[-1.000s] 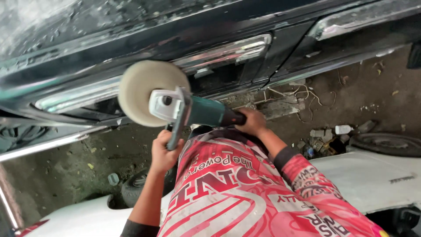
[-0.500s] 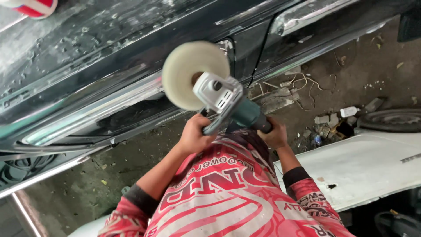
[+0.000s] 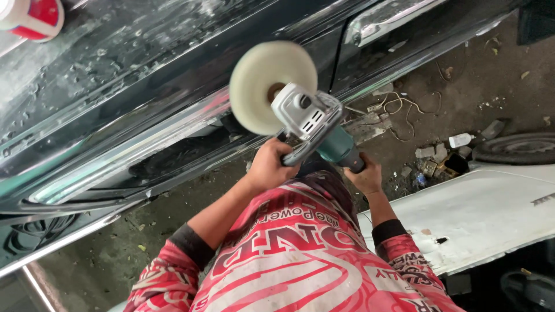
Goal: The person uses a rotary polisher with a buffing pad to polish the front bumper and chrome trim of a black car. They move the tool back and forth across the surface, focusing on the lower bumper area and the chrome accents.
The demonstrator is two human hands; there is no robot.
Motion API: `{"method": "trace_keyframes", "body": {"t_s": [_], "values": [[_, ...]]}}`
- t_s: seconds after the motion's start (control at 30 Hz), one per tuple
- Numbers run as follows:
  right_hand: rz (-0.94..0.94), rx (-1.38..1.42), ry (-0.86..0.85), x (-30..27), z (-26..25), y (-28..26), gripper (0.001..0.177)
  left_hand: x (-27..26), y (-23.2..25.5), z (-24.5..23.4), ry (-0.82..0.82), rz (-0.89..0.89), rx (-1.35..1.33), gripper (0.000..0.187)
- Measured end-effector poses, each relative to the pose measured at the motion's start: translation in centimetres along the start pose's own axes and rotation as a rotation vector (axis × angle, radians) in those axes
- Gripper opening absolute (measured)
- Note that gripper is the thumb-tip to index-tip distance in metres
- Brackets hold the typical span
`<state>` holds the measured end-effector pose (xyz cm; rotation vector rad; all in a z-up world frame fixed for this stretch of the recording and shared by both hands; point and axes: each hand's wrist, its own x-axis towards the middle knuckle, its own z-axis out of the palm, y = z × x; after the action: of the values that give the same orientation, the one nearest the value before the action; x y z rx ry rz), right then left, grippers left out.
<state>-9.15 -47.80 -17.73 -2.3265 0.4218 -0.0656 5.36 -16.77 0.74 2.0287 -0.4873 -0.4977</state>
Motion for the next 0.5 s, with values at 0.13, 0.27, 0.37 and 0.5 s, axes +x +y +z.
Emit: {"method": "trace_keyframes", "body": {"t_s": [0.13,0.27,0.37,0.5], "values": [[-0.034,-0.078,-0.069,0.5,1.1,-1.5,0.055,-4.2,-2.1,-1.2,0.096,0.005,0.001,0.019],[-0.235,-0.042,-0.128,1.8,2.2,-4.0,0.056,-9.0,-4.3,-2.6,0.202,0.012,-0.051,0.021],[-0.374,-0.073,-0.184,3.1,3.2,-7.0,0.060,-12.4,-5.4,-3.8,0.287,0.018,-0.087,0.020],[-0.456,-0.165,-0.326,4.3,5.0,-11.9,0.062,-17.1,-7.0,-4.6,0.429,-0.095,-0.154,0.017]]}}
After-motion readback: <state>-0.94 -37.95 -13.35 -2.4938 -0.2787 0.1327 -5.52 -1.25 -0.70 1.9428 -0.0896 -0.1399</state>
